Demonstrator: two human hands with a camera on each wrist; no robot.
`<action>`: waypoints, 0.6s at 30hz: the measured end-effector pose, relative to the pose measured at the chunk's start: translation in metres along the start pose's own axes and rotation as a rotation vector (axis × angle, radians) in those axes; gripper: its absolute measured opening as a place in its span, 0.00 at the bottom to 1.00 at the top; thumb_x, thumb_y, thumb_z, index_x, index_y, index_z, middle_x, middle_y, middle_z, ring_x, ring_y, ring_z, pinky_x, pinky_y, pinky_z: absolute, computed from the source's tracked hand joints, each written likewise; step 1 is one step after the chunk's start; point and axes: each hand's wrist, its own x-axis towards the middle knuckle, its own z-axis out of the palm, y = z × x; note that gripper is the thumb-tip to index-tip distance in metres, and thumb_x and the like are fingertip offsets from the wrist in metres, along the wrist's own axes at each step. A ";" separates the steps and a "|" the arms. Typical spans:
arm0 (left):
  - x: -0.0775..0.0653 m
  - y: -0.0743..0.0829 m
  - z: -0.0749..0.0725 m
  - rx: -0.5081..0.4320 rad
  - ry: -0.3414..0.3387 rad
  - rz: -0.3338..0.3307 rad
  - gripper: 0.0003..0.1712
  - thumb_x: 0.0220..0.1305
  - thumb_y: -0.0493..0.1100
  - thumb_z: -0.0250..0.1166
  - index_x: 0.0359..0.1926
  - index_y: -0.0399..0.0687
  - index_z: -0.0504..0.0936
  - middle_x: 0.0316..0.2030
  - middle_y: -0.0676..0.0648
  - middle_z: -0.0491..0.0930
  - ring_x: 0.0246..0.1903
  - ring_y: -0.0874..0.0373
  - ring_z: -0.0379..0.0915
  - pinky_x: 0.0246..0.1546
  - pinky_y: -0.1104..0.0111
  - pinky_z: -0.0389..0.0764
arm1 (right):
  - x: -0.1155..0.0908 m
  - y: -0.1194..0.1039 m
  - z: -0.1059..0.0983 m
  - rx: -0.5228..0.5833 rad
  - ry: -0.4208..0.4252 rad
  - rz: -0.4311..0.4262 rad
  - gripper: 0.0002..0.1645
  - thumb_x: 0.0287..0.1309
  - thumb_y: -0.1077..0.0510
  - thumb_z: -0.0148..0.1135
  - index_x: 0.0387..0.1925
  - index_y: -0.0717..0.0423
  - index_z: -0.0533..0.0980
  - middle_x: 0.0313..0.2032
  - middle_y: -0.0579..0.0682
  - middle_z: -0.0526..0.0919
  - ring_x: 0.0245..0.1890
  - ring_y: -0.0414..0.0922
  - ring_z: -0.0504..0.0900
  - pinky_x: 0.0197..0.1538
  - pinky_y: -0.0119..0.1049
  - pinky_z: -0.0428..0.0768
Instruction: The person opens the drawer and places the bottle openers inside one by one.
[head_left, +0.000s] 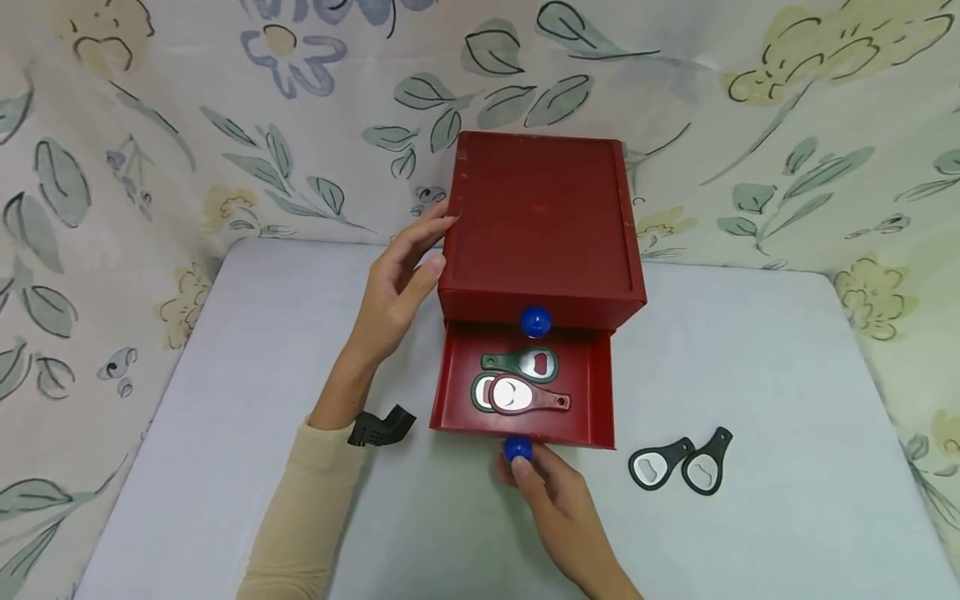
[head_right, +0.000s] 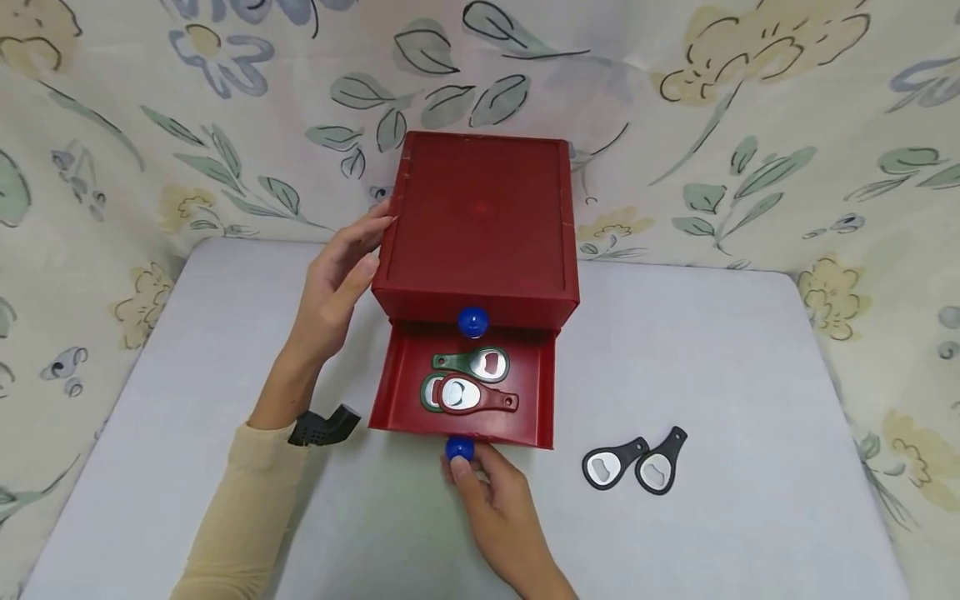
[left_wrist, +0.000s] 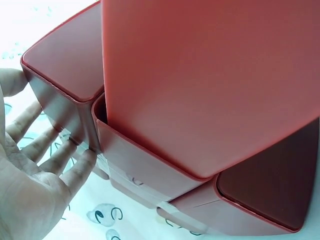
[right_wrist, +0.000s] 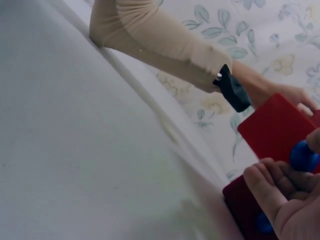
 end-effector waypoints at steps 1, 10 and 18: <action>0.000 0.000 0.000 0.002 0.001 -0.001 0.29 0.74 0.37 0.53 0.74 0.38 0.71 0.80 0.50 0.65 0.78 0.53 0.65 0.78 0.61 0.71 | 0.002 0.000 0.000 -0.003 0.006 -0.005 0.15 0.79 0.52 0.56 0.54 0.54 0.82 0.46 0.50 0.90 0.47 0.47 0.91 0.56 0.32 0.89; -0.001 0.001 -0.002 0.008 0.001 0.001 0.29 0.76 0.37 0.53 0.74 0.37 0.70 0.80 0.50 0.64 0.78 0.52 0.65 0.80 0.60 0.68 | 0.016 -0.002 -0.002 0.010 -0.004 -0.058 0.15 0.79 0.53 0.55 0.55 0.55 0.81 0.47 0.53 0.89 0.47 0.49 0.91 0.56 0.31 0.89; 0.001 0.001 0.001 -0.003 -0.002 0.013 0.29 0.75 0.36 0.52 0.74 0.36 0.70 0.80 0.49 0.65 0.78 0.52 0.65 0.81 0.58 0.68 | 0.021 -0.008 -0.013 0.054 -0.009 -0.074 0.19 0.81 0.53 0.53 0.58 0.63 0.79 0.49 0.59 0.89 0.48 0.51 0.92 0.56 0.35 0.90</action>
